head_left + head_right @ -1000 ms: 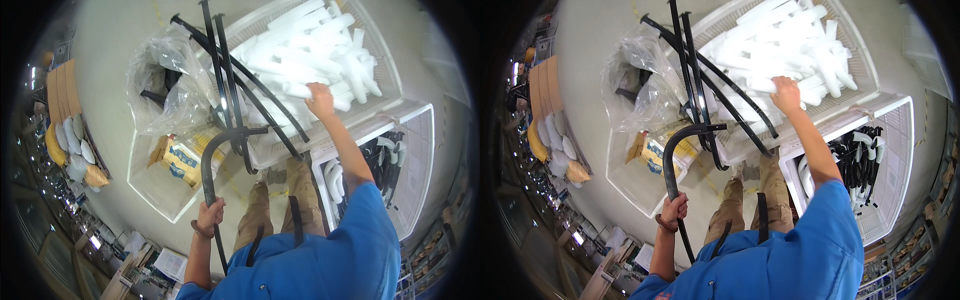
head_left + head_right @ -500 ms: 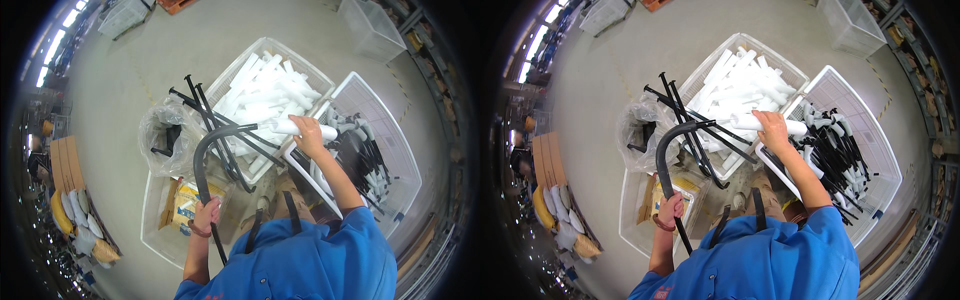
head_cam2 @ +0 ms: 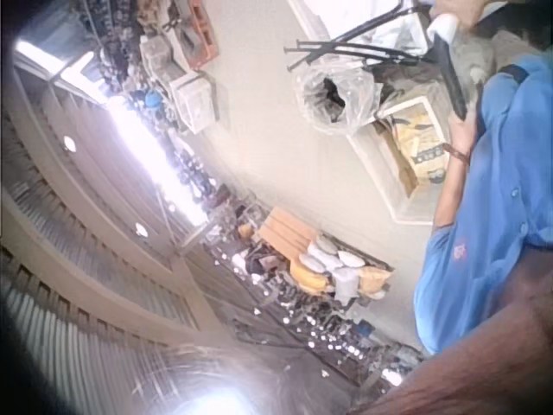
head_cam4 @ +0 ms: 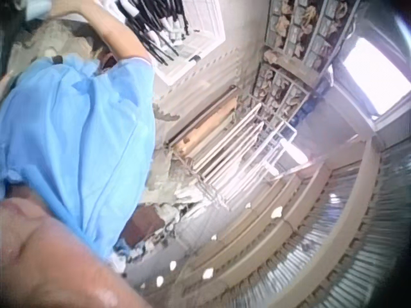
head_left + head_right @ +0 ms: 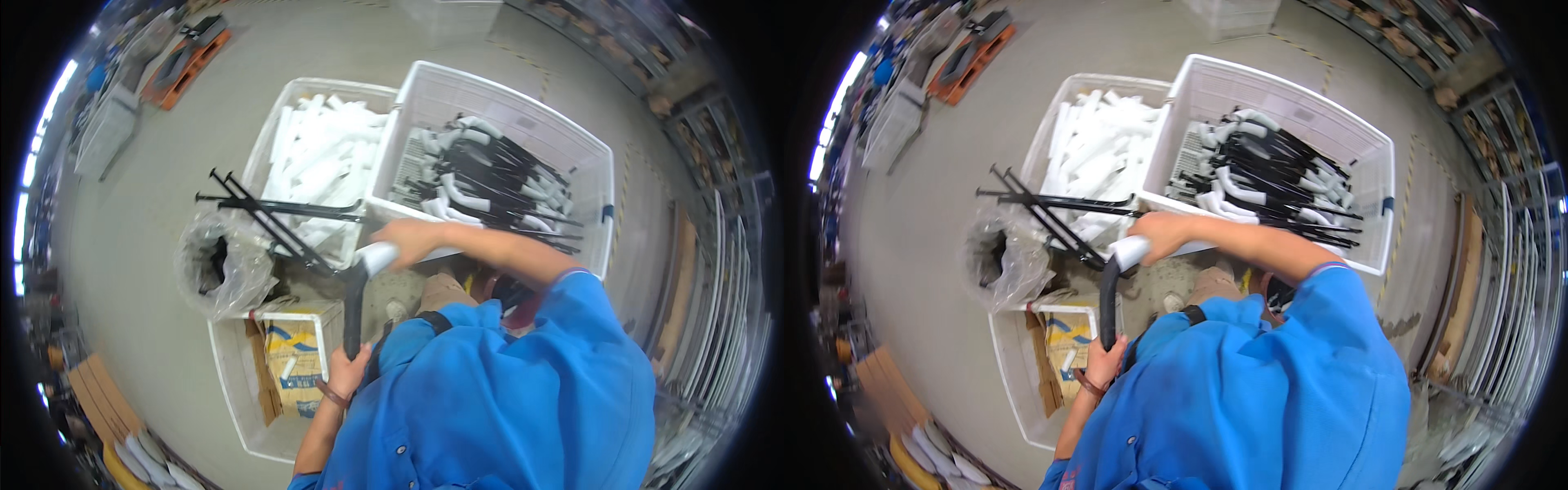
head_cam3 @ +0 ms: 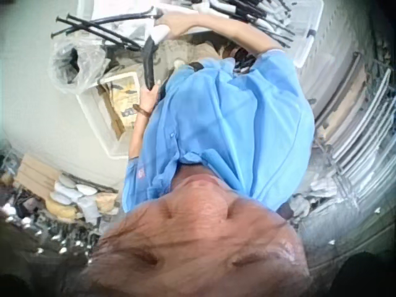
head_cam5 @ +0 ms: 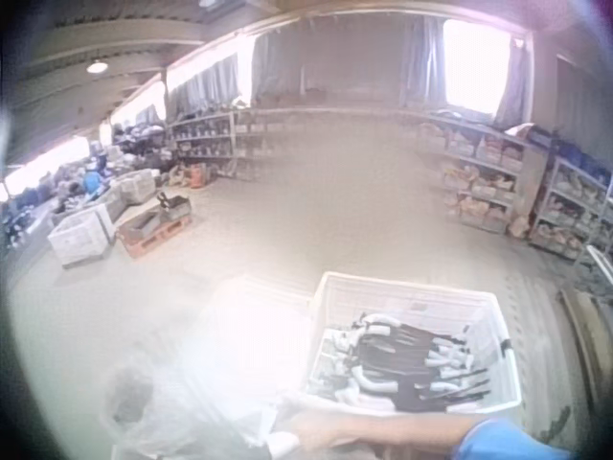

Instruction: The person repeatedly picks up black curved rods and white foam sleeves from a white plastic bin, slides the sleeves onto the rods, and places the assembled units back into the bin. The process is continuous and repetitive throughout the clip.

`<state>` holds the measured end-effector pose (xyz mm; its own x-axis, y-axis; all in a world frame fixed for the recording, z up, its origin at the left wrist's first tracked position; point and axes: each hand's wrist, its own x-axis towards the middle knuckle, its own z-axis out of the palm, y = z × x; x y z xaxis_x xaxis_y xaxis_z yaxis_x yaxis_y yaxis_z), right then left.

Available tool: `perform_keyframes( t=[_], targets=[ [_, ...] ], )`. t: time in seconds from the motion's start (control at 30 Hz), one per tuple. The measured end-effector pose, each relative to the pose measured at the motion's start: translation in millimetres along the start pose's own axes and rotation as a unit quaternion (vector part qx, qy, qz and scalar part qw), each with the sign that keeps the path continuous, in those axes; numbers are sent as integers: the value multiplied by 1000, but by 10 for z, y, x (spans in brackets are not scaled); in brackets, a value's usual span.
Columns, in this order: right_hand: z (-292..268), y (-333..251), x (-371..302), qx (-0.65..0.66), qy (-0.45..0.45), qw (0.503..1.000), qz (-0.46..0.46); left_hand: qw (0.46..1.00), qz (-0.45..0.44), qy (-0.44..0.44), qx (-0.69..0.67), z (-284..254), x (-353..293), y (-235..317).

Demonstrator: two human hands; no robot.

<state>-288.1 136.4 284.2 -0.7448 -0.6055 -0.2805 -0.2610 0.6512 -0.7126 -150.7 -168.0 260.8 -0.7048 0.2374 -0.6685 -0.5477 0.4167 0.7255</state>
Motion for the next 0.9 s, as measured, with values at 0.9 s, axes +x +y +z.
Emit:
perform_keyframes(
  t=[0.9],
  targets=[
    [-526, -180, -1339, -323, 175, 925, -95, 960, -37, -254, -111, 1005, 9, 1069]
  ],
)
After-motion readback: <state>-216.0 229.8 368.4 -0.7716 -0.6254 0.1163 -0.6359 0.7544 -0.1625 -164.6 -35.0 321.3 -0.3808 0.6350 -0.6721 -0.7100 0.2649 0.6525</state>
